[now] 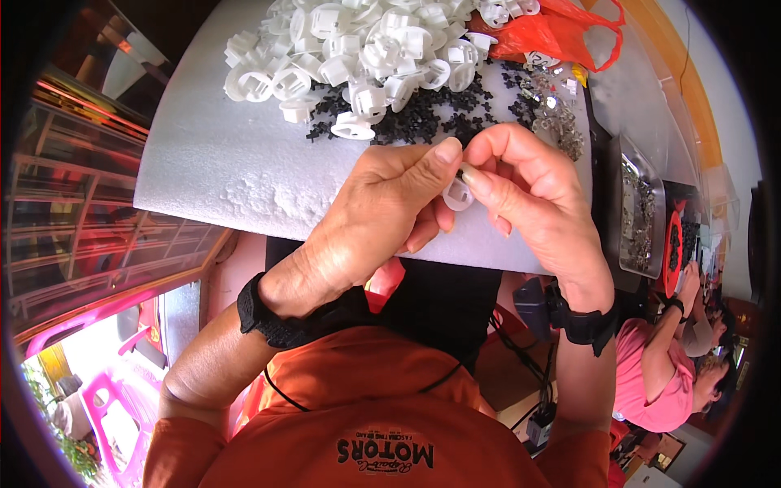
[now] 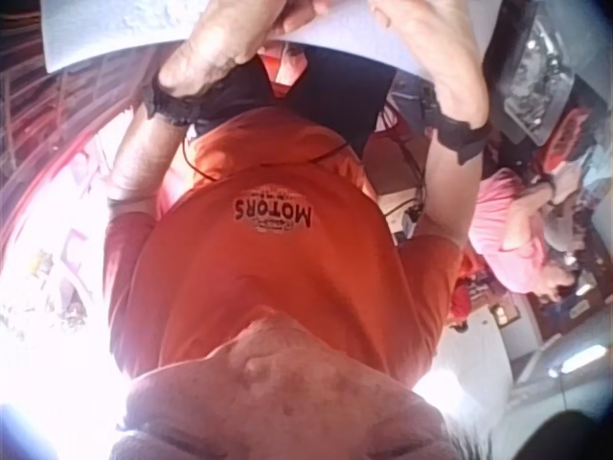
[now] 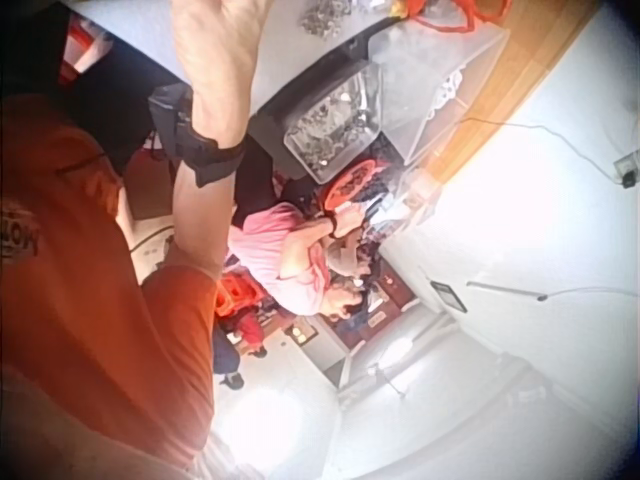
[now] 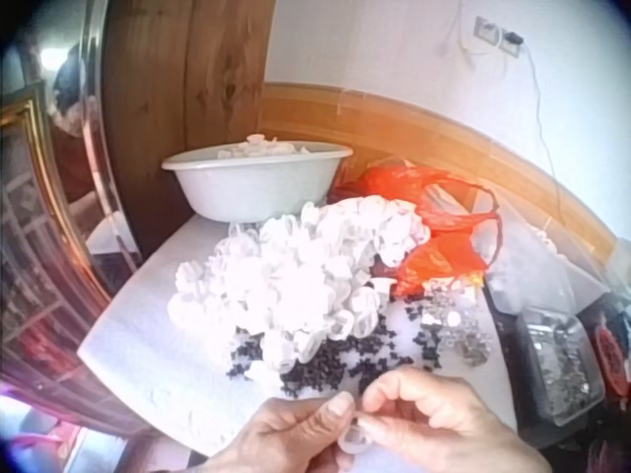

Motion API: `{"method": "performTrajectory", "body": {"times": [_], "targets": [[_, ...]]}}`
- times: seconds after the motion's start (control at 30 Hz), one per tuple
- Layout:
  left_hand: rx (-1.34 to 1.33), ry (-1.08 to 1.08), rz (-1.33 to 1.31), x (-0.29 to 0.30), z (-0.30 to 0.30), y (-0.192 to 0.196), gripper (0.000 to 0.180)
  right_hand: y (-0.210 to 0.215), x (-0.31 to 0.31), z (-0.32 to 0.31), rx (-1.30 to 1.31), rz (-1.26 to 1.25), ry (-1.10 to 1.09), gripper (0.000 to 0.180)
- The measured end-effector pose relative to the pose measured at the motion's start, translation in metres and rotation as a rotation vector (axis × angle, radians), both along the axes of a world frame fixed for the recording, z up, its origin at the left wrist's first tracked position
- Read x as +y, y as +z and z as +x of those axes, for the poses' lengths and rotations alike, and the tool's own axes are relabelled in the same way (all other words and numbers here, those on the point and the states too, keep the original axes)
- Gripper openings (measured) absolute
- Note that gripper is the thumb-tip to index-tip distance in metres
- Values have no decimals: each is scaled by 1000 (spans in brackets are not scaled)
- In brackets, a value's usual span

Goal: The person picks up a white plastic base and a small black component, pressing the component into the center of the base. They then insert a small metal pin into the side of the white plastic base.

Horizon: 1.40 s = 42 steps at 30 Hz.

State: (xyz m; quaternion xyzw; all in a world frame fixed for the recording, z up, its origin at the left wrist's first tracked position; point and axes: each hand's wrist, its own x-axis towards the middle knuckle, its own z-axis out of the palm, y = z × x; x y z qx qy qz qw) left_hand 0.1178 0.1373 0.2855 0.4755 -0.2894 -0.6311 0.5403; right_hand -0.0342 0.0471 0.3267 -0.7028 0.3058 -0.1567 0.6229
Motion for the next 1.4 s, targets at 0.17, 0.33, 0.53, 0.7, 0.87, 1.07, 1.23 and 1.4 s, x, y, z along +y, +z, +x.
{"method": "performTrajectory", "body": {"times": [0.17,0.33,0.53,0.7,0.87,1.07,1.23,1.4], "targets": [[-8,3,3,2,-1,1,49,0,-3,-1,40,51,17,8],[-21,-5,-11,2,-1,0,49,-1,-10,-1,26,146,76,8],[31,-21,-21,2,3,-3,47,9,-11,5,98,124,118,8],[-54,-24,-54,3,1,-2,47,8,-1,5,42,-29,97,9],[-88,-57,-107,6,0,-3,45,10,11,-1,36,-6,-3,11],[-56,-90,-144,5,1,0,41,13,14,-16,165,-62,-73,13],[-14,-148,-138,6,3,1,42,10,21,-12,149,-35,-80,17],[-75,-278,-124,2,10,5,34,5,17,-18,199,-75,-94,17]]}}
